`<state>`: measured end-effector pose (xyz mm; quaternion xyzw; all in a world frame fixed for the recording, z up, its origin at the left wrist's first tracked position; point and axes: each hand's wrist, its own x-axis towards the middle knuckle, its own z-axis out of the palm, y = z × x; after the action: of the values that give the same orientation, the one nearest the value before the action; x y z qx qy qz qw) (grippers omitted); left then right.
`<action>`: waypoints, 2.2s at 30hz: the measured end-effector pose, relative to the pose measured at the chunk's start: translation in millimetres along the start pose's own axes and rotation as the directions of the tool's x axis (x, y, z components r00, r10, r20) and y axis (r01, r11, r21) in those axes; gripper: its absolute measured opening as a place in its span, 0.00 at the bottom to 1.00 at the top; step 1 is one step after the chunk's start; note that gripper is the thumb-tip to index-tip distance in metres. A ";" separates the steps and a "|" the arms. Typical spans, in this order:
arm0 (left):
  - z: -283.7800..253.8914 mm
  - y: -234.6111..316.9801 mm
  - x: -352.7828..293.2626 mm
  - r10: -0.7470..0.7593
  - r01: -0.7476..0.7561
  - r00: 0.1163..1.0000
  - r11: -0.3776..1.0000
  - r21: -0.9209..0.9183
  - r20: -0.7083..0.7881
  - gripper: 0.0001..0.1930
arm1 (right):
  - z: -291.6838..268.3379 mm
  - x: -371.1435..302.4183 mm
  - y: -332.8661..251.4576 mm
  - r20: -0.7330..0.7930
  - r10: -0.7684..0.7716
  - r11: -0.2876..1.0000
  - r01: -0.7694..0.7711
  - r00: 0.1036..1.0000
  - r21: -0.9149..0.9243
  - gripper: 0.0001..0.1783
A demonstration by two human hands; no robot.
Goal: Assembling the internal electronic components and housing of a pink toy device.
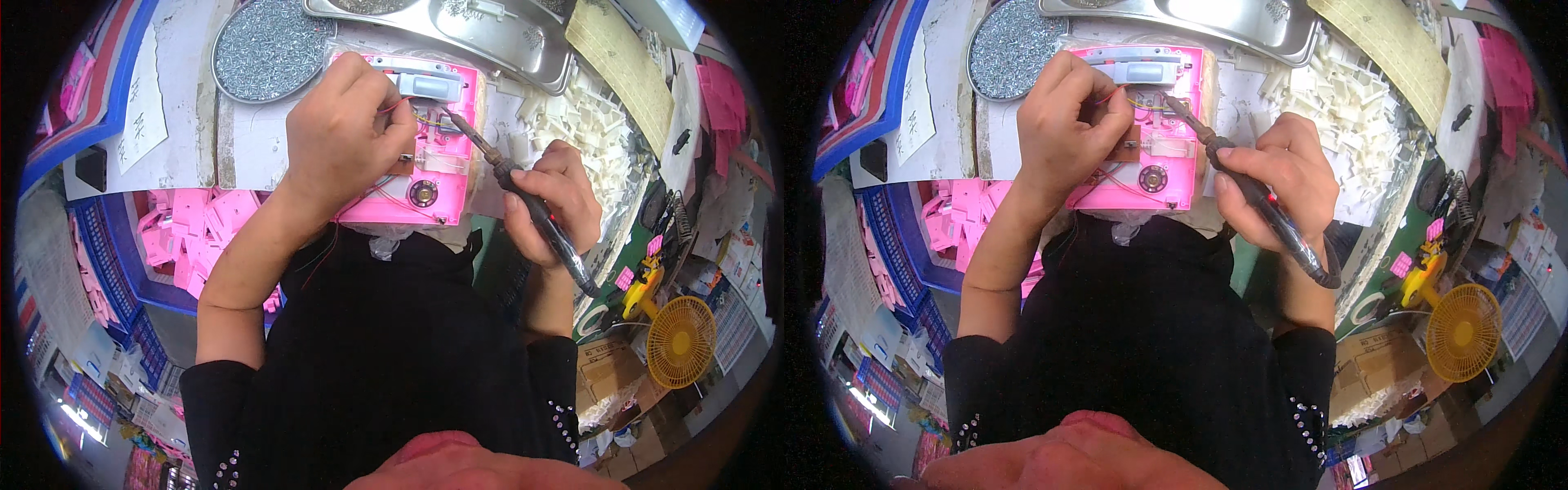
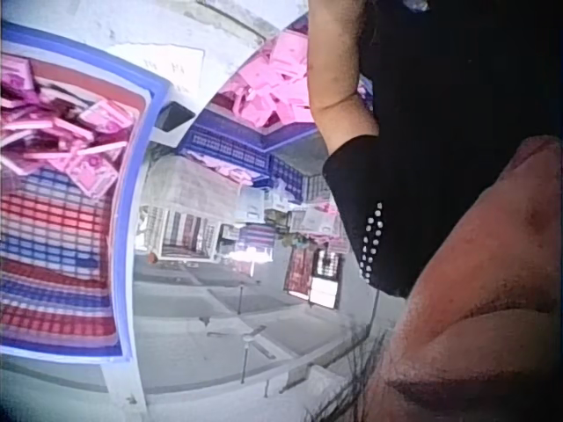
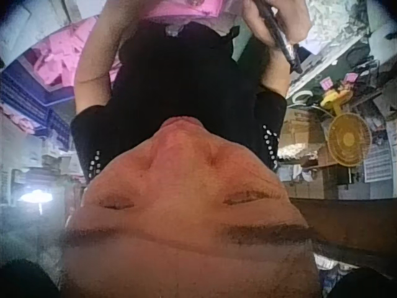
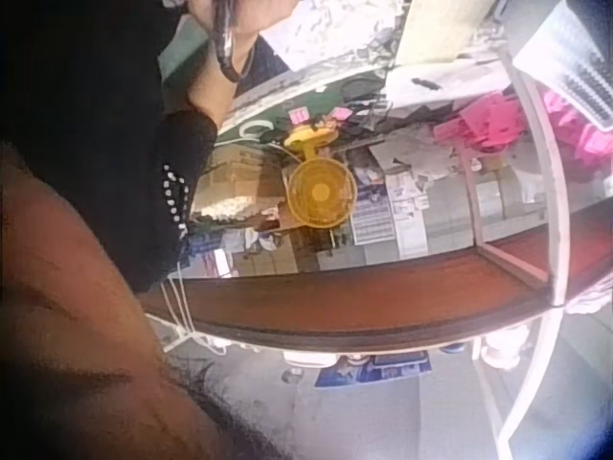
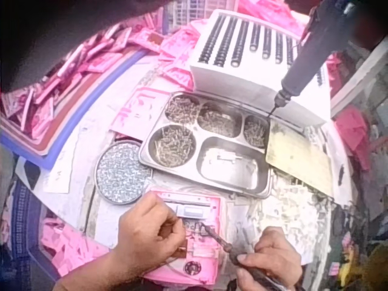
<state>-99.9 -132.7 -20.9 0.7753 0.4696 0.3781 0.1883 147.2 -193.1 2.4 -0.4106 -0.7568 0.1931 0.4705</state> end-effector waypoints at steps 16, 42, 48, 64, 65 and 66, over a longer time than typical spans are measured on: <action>-3.9 -0.5 1.6 0.017 -0.016 1.000 0.999 -0.040 0.013 0.05 | -2.3 0.0 0.0 -0.034 -0.013 1.000 0.013 0.999 0.005 0.14; -2.5 -1.2 1.1 0.007 -0.007 1.000 0.999 -0.049 0.013 0.06 | 18.0 14.8 4.2 0.035 0.009 1.000 -0.008 0.999 -0.029 0.17; -2.7 -0.5 1.1 0.009 -0.008 1.000 0.999 -0.046 0.015 0.06 | 19.4 15.7 6.4 0.031 -0.007 1.000 0.007 1.000 -0.016 0.17; 1.2 -2.0 -1.2 0.007 -0.007 1.000 1.000 0.007 -0.007 0.07 | 13.1 11.3 4.4 0.035 0.010 1.000 -0.009 0.999 -0.015 0.16; 1.2 -1.7 -1.1 0.005 -0.005 1.000 1.000 0.007 -0.006 0.07 | 11.7 10.5 3.5 0.032 0.007 1.000 -0.007 0.999 -0.015 0.16; 1.1 -1.3 -1.0 0.004 -0.004 1.000 1.000 0.007 -0.006 0.07 | 10.7 9.9 3.0 0.030 0.005 1.000 -0.005 1.000 -0.015 0.16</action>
<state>-100.1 -132.8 -22.9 0.7758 0.4698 0.3792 0.1835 137.0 -182.5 0.7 -0.4130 -0.7643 0.1946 0.4554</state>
